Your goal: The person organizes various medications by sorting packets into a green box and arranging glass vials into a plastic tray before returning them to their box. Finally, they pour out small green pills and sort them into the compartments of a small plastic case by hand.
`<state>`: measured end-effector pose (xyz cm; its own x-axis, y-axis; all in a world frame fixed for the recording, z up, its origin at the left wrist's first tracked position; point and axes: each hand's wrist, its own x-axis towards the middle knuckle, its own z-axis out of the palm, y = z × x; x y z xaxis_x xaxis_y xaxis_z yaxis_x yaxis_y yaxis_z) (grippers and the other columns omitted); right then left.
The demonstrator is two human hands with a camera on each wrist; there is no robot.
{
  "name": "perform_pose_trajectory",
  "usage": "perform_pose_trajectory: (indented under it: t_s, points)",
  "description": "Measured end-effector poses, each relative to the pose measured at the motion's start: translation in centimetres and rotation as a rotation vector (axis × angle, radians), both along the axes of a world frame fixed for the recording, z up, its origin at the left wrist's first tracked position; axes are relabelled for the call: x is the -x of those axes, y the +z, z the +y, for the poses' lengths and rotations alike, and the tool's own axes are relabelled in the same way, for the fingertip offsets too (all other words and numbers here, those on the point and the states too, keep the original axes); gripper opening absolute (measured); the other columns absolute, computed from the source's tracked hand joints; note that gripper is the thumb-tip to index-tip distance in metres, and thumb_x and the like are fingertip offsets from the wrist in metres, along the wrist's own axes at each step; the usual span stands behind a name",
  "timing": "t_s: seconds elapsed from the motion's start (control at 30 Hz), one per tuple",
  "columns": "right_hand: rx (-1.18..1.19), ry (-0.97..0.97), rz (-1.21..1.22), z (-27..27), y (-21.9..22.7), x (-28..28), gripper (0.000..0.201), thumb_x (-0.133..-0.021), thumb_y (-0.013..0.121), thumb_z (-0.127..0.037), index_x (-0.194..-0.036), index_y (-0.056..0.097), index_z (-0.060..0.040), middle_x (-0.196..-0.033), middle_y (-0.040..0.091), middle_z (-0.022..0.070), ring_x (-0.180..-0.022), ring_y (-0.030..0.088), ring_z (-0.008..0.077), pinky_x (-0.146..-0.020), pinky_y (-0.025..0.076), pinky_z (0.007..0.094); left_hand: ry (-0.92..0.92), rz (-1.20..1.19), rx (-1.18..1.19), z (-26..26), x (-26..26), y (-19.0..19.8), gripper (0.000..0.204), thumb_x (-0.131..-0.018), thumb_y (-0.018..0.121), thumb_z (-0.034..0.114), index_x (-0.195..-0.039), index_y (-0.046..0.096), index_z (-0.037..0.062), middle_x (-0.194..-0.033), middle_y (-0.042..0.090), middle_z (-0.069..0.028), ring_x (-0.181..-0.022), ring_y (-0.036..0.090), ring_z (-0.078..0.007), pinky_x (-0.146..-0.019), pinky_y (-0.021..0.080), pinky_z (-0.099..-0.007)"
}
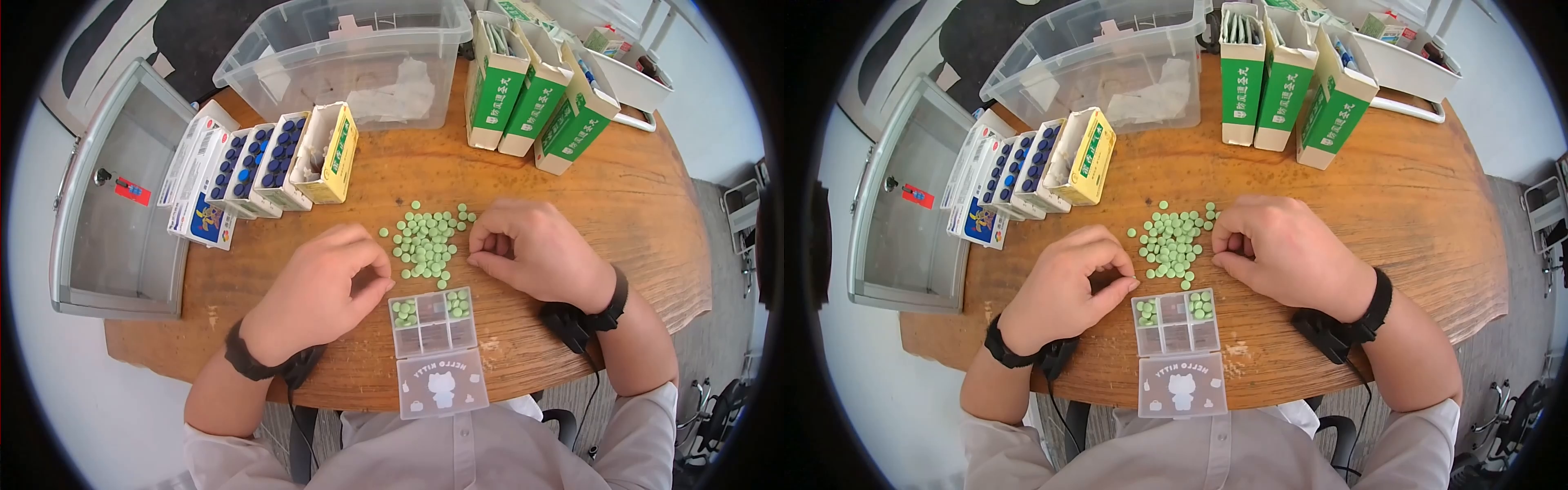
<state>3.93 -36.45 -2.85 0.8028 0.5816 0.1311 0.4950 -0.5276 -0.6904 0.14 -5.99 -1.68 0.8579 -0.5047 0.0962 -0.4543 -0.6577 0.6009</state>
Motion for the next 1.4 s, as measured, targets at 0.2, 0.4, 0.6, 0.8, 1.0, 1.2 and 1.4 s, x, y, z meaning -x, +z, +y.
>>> perform_pose_trajectory:
  t_s: [0.2, 0.4, 0.6, 0.8, 1.0, 1.2, 1.4]
  points:
    - [-0.108, 0.236, 0.267, 0.2, 1.8, 0.7, 0.010, -0.090, 0.084, -0.007, -0.096, 0.078, -0.0034, -0.085, 0.071, 0.0092, -0.076, 0.072, 0.0222, -0.070, 0.059, 0.0390, -0.163, 0.092, 0.162, 0.2, 0.2, 1.3, 0.013, -0.085, 0.087, 0.006, -0.091, 0.076, 0.0054, -0.096, 0.072, -0.0073, -0.089, 0.070, -0.0254, -0.078, 0.055, -0.0365]
    - [-0.145, 0.078, -0.065, 0.3, 0.1, 0.2, 0.012, -0.091, 0.081, -0.004, -0.102, 0.076, -0.0034, -0.090, 0.072, 0.0127, -0.084, 0.073, 0.0327, -0.075, 0.059, 0.0420, -0.163, 0.074, 0.099, 0.2, 0.0, 0.7, 0.015, -0.087, 0.085, 0.005, -0.102, 0.080, 0.0055, -0.105, 0.072, -0.0075, -0.096, 0.070, -0.0273, -0.084, 0.056, -0.0375]
    - [-0.006, 0.010, -0.134, -0.5, -0.2, -0.7, 0.015, -0.091, 0.080, -0.004, -0.105, 0.075, -0.0017, -0.095, 0.072, 0.0148, -0.090, 0.071, 0.0363, -0.082, 0.059, 0.0461, -0.168, -0.109, 0.020, -0.6, 0.1, -0.6, 0.023, -0.092, 0.079, 0.000, -0.114, 0.081, 0.0050, -0.121, 0.070, -0.0110, -0.109, 0.068, -0.0300, -0.091, 0.057, -0.0399]
    - [-0.083, 0.000, 0.030, -0.3, -0.5, -0.5, 0.016, -0.090, 0.080, -0.003, -0.104, 0.074, -0.0014, -0.092, 0.073, 0.0149, -0.085, 0.073, 0.0331, -0.078, 0.060, 0.0444, -0.134, -0.032, 0.018, 0.4, -0.1, -0.5, 0.022, -0.091, 0.078, -0.002, -0.112, 0.081, 0.0050, -0.109, 0.071, -0.0098, -0.097, 0.071, -0.0300, -0.084, 0.058, -0.0392]
    - [0.102, 0.095, 0.099, -2.1, 2.7, -0.6, 0.015, -0.088, 0.082, -0.005, -0.101, 0.074, -0.0022, -0.090, 0.073, 0.0136, -0.082, 0.074, 0.0302, -0.075, 0.060, 0.0413, -0.050, -0.086, 0.046, -0.2, 0.2, -0.3, 0.019, -0.091, 0.079, -0.002, -0.109, 0.081, 0.0045, -0.103, 0.071, -0.0091, -0.092, 0.071, -0.0294, -0.081, 0.058, -0.0369]
    - [0.170, 0.104, 0.137, -2.2, 2.6, -0.4, 0.009, -0.088, 0.078, -0.004, -0.095, 0.073, -0.0022, -0.087, 0.071, 0.0126, -0.083, 0.074, 0.0291, -0.074, 0.058, 0.0416, 0.011, 0.004, 0.066, 0.1, 0.0, -0.1, 0.018, -0.093, 0.079, -0.001, -0.110, 0.078, 0.0038, -0.096, 0.070, -0.0075, -0.082, 0.069, -0.0201, -0.076, 0.056, -0.0335]
    - [0.057, 0.142, 0.129, -1.5, 2.8, -0.2, 0.009, -0.089, 0.080, -0.004, -0.095, 0.074, -0.0032, -0.088, 0.073, 0.0114, -0.077, 0.073, 0.0268, -0.070, 0.057, 0.0388, 0.027, 0.135, 0.163, -0.2, 0.4, 1.2, 0.011, -0.092, 0.081, 0.000, -0.101, 0.074, 0.0022, -0.093, 0.071, -0.0050, -0.079, 0.067, -0.0148, -0.072, 0.054, -0.0300]
